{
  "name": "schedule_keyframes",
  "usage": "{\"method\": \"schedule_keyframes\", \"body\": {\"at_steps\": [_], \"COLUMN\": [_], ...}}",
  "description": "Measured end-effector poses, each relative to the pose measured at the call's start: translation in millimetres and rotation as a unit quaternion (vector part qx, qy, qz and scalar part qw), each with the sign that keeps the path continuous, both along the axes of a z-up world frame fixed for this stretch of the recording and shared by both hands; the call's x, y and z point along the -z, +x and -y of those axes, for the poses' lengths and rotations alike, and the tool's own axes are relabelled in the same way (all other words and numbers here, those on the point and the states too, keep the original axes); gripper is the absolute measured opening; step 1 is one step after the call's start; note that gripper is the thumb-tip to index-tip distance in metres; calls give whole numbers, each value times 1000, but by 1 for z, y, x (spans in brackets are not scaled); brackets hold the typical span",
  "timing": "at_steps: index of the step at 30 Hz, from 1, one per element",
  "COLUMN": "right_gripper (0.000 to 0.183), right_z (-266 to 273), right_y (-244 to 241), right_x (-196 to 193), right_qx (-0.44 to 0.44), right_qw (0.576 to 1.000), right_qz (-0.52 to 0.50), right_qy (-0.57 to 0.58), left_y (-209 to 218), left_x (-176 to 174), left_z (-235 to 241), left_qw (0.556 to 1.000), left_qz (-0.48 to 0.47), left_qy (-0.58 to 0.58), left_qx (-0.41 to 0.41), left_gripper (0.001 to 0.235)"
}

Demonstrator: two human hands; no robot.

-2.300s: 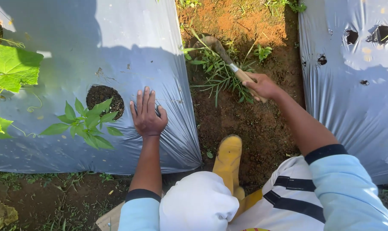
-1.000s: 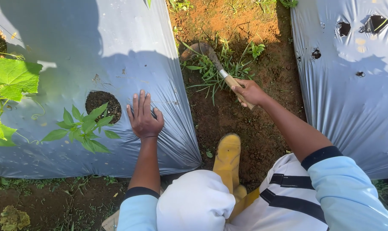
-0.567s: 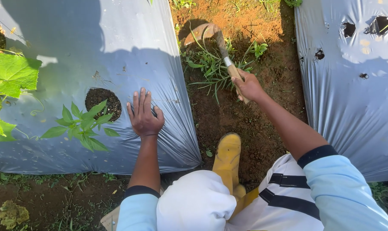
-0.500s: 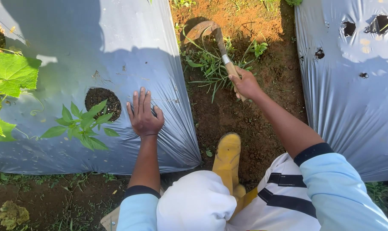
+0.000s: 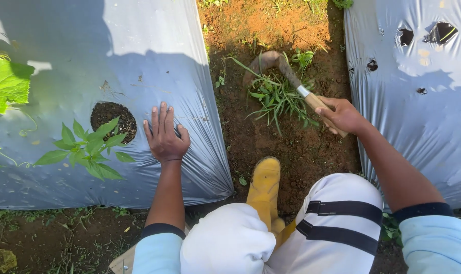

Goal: Clearing grass and weeds from the soil between plastic-covered plant rows using a hand sickle.

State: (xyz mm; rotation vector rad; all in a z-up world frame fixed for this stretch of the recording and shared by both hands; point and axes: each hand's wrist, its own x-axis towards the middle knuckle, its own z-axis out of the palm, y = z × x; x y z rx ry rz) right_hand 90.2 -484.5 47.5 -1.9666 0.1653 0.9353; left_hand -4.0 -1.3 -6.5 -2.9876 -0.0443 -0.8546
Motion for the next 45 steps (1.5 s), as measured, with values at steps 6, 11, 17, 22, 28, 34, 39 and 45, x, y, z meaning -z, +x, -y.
{"method": "schedule_keyframes", "body": {"at_steps": [6, 11, 17, 22, 28, 34, 39, 45], "right_gripper": [55, 56, 59, 58, 56, 55, 58, 58], "right_z": [-32, -45, -9, -22, -88, -53, -49, -59], "right_y": [63, 61, -16, -2, 57, 27, 24, 36], "right_x": [58, 56, 15, 29, 58, 35, 44, 61], "right_qx": [81, 68, 74, 111, 19, -66, -22, -57], "right_qw": [991, 992, 997, 991, 995, 995, 999, 997], "right_qz": [84, 81, -19, 51, 83, 46, 46, 39], "right_qy": [69, 63, -29, 53, 43, -54, 19, 36], "left_y": [-1, 1, 4, 3, 2, 2, 2, 1], "left_x": [-2, -3, -5, -7, -5, -5, -5, -6], "left_z": [-2, -1, -1, 1, -1, -1, 0, -2], "left_qw": [1000, 1000, 1000, 1000, 1000, 1000, 1000, 1000], "left_qz": [1, 2, 9, 9, 2, -1, -7, -12], "left_qy": [10, 3, 11, 15, 5, 6, 5, 6], "left_qx": [11, 0, 1, 8, 13, 6, 3, 8], "left_gripper": [53, 55, 55, 56, 57, 57, 58, 58]}}
